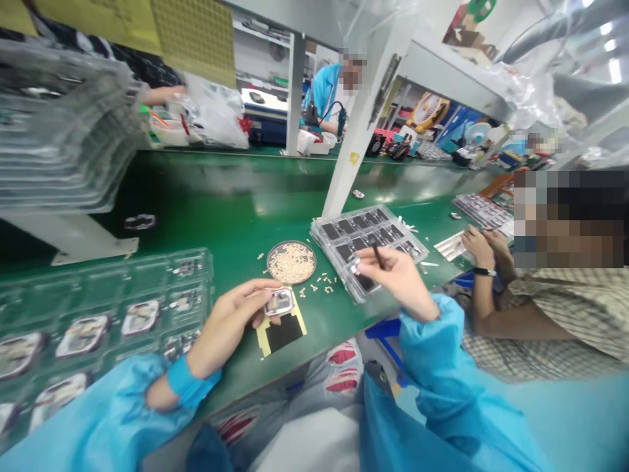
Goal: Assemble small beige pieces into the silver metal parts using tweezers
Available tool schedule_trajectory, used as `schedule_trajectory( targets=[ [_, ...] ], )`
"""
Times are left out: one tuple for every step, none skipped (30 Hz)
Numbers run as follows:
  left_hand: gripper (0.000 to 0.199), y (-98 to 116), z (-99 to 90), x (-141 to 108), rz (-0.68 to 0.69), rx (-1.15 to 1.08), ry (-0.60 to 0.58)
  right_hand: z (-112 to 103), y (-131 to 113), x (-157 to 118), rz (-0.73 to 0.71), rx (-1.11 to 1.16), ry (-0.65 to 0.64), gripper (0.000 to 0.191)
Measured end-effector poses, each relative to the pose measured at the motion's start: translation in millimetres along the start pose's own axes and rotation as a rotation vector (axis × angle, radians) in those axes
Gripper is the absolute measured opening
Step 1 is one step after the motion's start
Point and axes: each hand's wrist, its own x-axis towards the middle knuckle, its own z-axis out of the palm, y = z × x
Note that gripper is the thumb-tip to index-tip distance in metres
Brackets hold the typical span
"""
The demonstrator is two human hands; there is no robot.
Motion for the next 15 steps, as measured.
schedule_trajectory(
  targets=[
    [0.039,0.5,0.0,-0.6,0.021,-0.017,-0.017,19.5,-3.8,-7.0,0.018,0.071,-0.073,0.039],
    [0.037,0.9,0.0,-1.2,0.037,-0.033,-0.025,37.5,-6.2,-13.0,0.042,0.127,-0.138,0.035],
    [0.036,1.4,0.0,-1.6,0.046,-0.044,-0.027,53.6,-7.3,-17.7,0.063,0.173,-0.192,0.03],
    [0.034,1.9,0.1,-2.0,0.052,-0.049,-0.028,67.7,-7.5,-21.1,0.082,0.204,-0.236,0.026],
    [0.033,2.5,0.3,-2.3,0.057,-0.053,-0.027,79.9,-7.1,-23.1,0.096,0.224,-0.265,0.023],
    [0.033,3.1,0.7,-2.7,0.06,-0.058,-0.026,90.1,-6.2,-24.0,0.107,0.235,-0.277,0.023],
    [0.033,3.7,1.1,-3.0,0.062,-0.066,-0.023,98.6,-5.1,-24.1,0.116,0.24,-0.276,0.023],
    [0.034,4.2,1.5,-3.3,0.065,-0.08,-0.02,105.5,-3.9,-23.5,0.122,0.242,-0.266,0.024],
    [0.035,4.5,2.0,-3.5,0.069,-0.098,-0.02,111.0,-2.8,-22.7,0.128,0.244,-0.25,0.025],
    [0.037,4.6,2.5,-3.8,0.075,-0.116,-0.021,115.2,-1.7,-21.8,0.133,0.245,-0.239,0.026],
    [0.039,4.5,2.9,-4.0,0.082,-0.128,-0.027,118.3,-0.6,-21.0,0.136,0.245,-0.233,0.027],
    [0.04,4.2,3.2,-4.1,0.091,-0.134,-0.034,120.5,0.5,-20.2,0.136,0.244,-0.228,0.028],
    [0.041,3.8,3.5,-4.3,0.101,-0.129,-0.039,121.9,1.7,-19.6,0.137,0.243,-0.222,0.028],
    [0.041,3.2,3.8,-4.5,0.112,-0.112,-0.038,122.8,3.0,-19.1,0.14,0.241,-0.215,0.028],
    [0.04,2.4,4.1,-4.7,0.123,-0.089,-0.03,123.2,4.4,-18.6,0.143,0.242,-0.205,0.028]
  ],
)
